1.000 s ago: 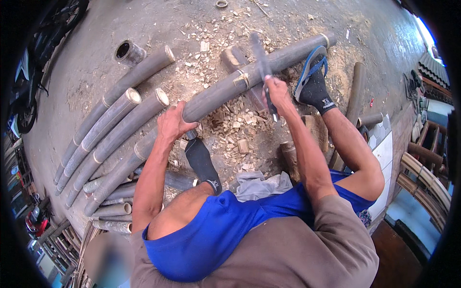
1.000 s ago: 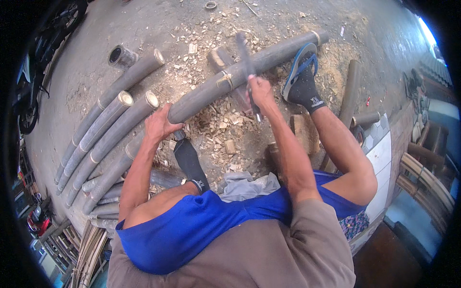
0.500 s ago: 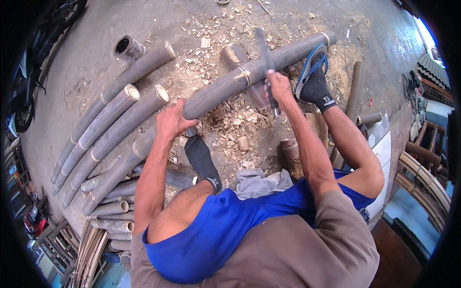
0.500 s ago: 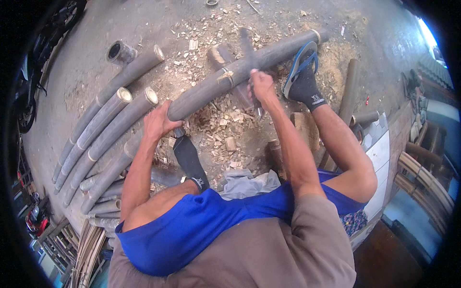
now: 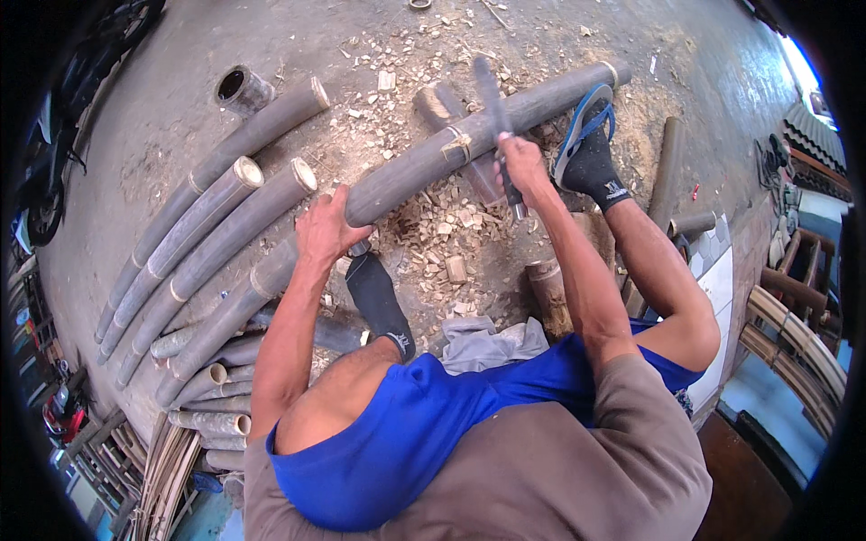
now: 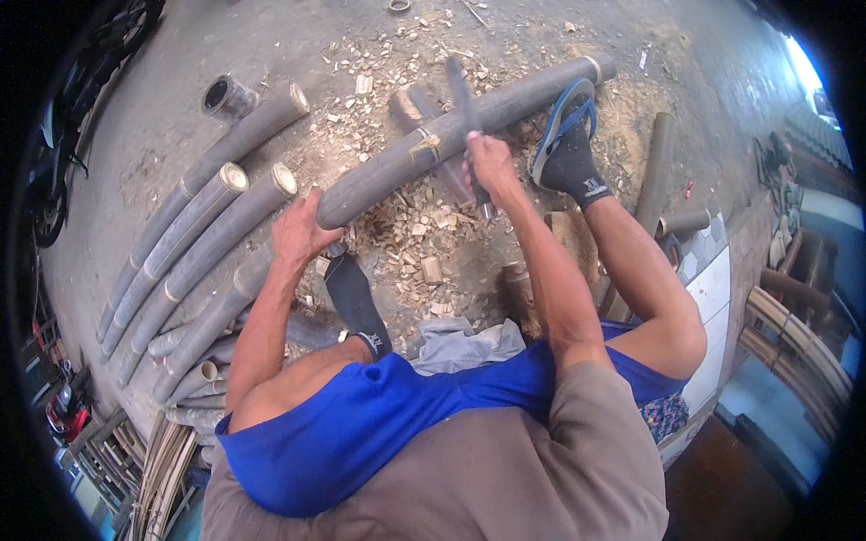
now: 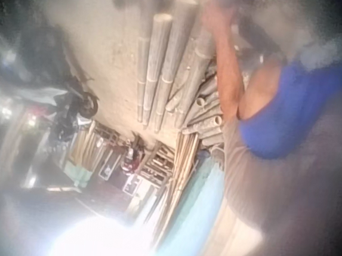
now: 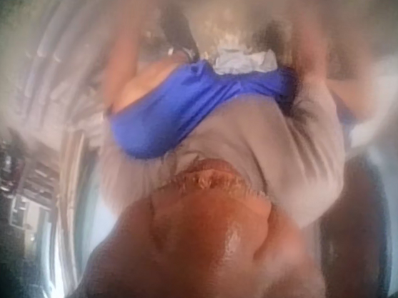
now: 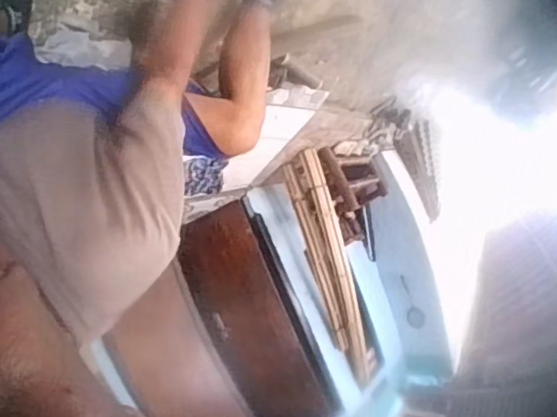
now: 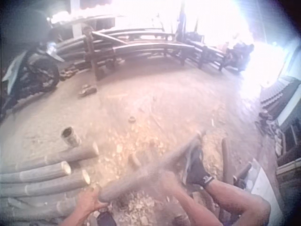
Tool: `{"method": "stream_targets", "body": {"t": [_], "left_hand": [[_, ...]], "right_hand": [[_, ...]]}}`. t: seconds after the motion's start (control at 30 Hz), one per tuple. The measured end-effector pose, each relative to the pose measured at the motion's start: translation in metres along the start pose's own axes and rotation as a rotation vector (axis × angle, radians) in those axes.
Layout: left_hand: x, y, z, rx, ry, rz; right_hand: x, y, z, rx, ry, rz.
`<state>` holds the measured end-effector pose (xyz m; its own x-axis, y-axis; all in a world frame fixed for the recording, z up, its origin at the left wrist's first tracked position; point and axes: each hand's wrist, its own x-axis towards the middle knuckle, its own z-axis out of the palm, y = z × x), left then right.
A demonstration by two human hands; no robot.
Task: The person uses a knife to shave the outer layer off bamboo poles. They hold each pole with one hand and scrape along its length with the other, rotating the pole as needed. Finished poles are placed in a nearby pile.
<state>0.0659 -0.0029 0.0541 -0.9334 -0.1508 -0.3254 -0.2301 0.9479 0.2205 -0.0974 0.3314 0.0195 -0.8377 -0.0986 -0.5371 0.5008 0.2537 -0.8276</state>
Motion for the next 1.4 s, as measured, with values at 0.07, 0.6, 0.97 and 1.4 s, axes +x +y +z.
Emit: {"method": "stream_targets", "body": {"t": [0.07,0.6,0.97,1.4], "left_hand": [[-0.002,0.002,0.001,-0.011,0.005,0.011],[0.011,-0.006,-0.007,-0.037,-0.137,-0.003],[0.006,-0.004,-0.008,-0.042,-0.121,0.001],[0.003,-0.002,0.001,-0.033,-0.064,-0.015]], "right_hand": [[-0.013,0.011,0.003,-0.171,-0.143,-0.057],[-0.029,0.032,0.021,-0.076,-0.172,-0.043],[-0.013,0.02,-0.002,-0.186,0.047,-0.247],[-0.085,0.009,0.048,-1.088,-0.051,-0.312]]}}
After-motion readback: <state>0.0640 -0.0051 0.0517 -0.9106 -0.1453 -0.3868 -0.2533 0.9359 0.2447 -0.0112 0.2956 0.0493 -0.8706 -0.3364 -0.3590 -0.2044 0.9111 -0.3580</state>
